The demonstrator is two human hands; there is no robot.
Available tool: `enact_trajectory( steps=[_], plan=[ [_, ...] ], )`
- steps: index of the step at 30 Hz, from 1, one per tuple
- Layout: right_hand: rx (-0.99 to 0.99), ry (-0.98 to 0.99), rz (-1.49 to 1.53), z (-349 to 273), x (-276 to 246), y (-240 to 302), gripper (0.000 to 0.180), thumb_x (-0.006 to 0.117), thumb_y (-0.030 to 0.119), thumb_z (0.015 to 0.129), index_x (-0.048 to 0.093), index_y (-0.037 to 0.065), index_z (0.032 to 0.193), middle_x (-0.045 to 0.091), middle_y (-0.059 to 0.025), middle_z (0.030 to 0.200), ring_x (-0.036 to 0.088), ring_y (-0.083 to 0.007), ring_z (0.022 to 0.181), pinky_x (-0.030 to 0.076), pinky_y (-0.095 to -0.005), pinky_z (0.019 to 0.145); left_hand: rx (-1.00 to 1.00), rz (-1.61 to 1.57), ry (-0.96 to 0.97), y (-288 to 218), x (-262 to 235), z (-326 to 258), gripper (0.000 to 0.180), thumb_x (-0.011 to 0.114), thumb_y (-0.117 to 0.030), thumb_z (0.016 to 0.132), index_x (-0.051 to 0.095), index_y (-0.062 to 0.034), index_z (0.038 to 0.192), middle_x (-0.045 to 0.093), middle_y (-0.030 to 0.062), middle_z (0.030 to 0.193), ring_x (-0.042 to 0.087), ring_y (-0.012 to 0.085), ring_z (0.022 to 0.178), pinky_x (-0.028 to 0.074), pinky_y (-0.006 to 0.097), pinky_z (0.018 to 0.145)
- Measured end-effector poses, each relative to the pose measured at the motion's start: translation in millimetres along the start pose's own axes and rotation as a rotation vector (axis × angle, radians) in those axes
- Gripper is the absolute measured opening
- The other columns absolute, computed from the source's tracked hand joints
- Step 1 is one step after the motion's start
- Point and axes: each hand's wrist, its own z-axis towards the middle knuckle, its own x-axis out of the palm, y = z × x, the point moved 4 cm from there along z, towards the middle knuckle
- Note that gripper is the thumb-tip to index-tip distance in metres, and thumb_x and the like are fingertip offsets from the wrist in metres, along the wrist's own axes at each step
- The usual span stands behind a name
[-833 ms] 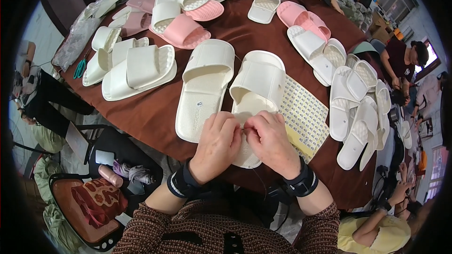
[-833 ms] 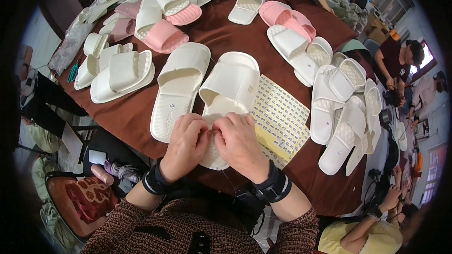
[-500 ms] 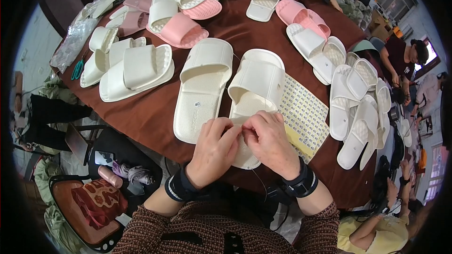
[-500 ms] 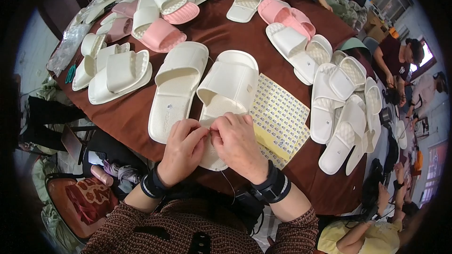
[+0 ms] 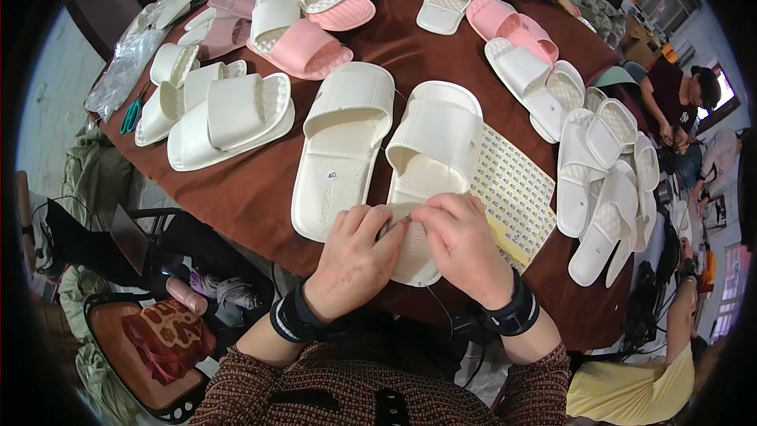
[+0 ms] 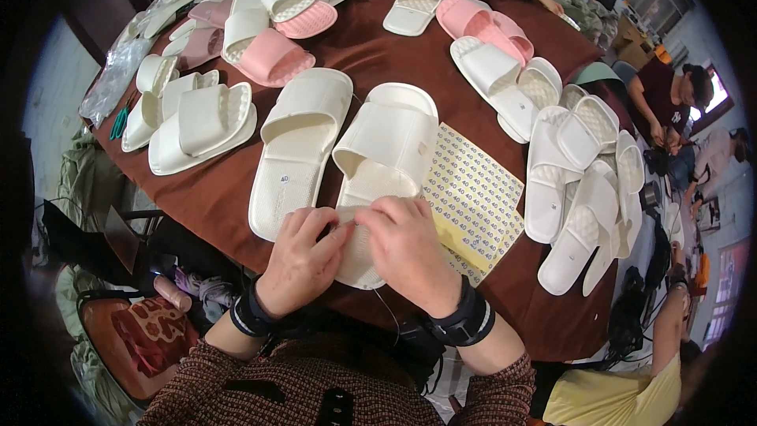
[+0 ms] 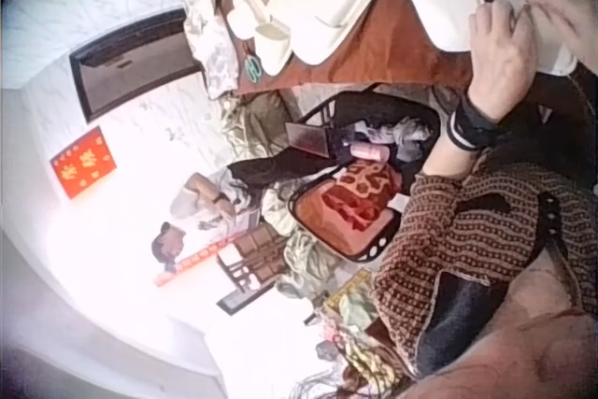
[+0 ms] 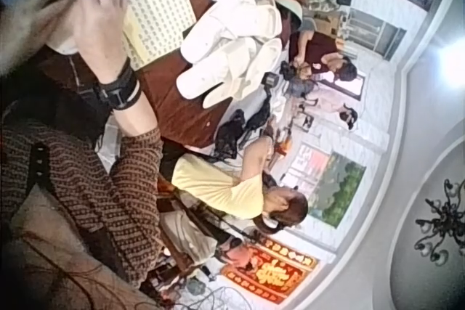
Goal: Apply size labels to white and pink slippers on a workshop table.
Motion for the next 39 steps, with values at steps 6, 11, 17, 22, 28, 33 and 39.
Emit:
enact_trajectory(
  steps=[6,11,17,22,28,33,39],
  plan=[
    [-0.128,0.155,-0.275,-2.0,0.0,14.5,0.024,0.056,0.008,0.081,0.063,0.001,0.103,0.055,-0.0074,0.101,0.053,-0.0248,0.094,0.041,-0.0399,0.09,0.033,-0.024,-0.028,1.8,1.4,-2.0,0.033,0.069,0.002,0.069,0.067,0.0012,0.102,0.059,0.0119,0.102,0.058,0.0298,0.09,0.047,0.039,0.078],
    [-0.179,0.204,-0.435,-2.2,2.7,22.9,0.026,0.056,0.01,0.081,0.062,-0.001,0.104,0.055,-0.0077,0.102,0.053,-0.0243,0.098,0.041,-0.0382,0.091,0.043,-0.038,-0.061,2.3,0.4,-5.2,0.033,0.068,0.003,0.067,0.067,0.0019,0.1,0.062,0.0114,0.101,0.06,0.0293,0.089,0.048,0.039,0.078],
    [-0.073,0.102,0.01,-4.5,-9.7,-1.6,0.024,0.056,0.001,0.08,0.066,0.002,0.101,0.062,-0.0066,0.104,0.061,-0.0261,0.097,0.044,-0.0403,0.09,0.055,-0.066,-0.098,2.3,-0.6,-9.7,0.033,0.067,0.005,0.068,0.067,0.0013,0.1,0.064,0.0114,0.101,0.061,0.0292,0.088,0.049,0.039,0.077],
    [-0.115,0.147,-0.191,-4.7,-4.7,9.7,0.027,0.056,0.006,0.081,0.064,0.001,0.107,0.058,-0.007,0.1,0.056,-0.0248,0.097,0.043,-0.0382,0.09,0.054,-0.064,-0.09,2.2,2.7,-7.9,0.031,0.067,0.005,0.068,0.067,0.0016,0.099,0.064,0.0115,0.102,0.062,0.0286,0.088,0.049,0.038,0.077],
    [-0.222,0.237,-0.474,1.6,-2.6,32.0,0.029,0.055,0.011,0.083,0.062,-0.001,0.108,0.053,-0.0068,0.097,0.052,-0.0216,0.096,0.041,-0.0361,0.089,0.05,-0.072,-0.111,4.0,-3.8,-7.4,0.03,0.067,0.006,0.068,0.067,0.0017,0.098,0.065,0.0115,0.101,0.062,0.0294,0.088,0.049,0.038,0.077],
    [-0.27,0.221,-0.522,1.9,-5.2,37.1,0.023,0.055,0.011,0.082,0.062,0.001,0.101,0.054,-0.0069,0.096,0.053,-0.0207,0.095,0.041,-0.0347,0.086,0.048,-0.173,-0.171,7.8,-22.9,-4.3,0.029,0.065,0.007,0.07,0.067,0.0002,0.098,0.065,0.0127,0.101,0.061,0.0319,0.089,0.049,0.04,0.078],
    [-0.238,0.397,-0.458,4.1,-6.9,36.4,0.034,0.056,0.006,0.08,0.06,-0.002,0.113,0.055,-0.0083,0.101,0.054,-0.0223,0.099,0.039,-0.0338,0.086,-0.185,0.031,-0.267,60.9,-52.7,-10.0,0.029,0.068,-0.004,0.078,0.062,0.0012,0.106,0.061,0.017,0.105,0.057,0.037,0.097,0.047,0.044,0.085]
  ],
)
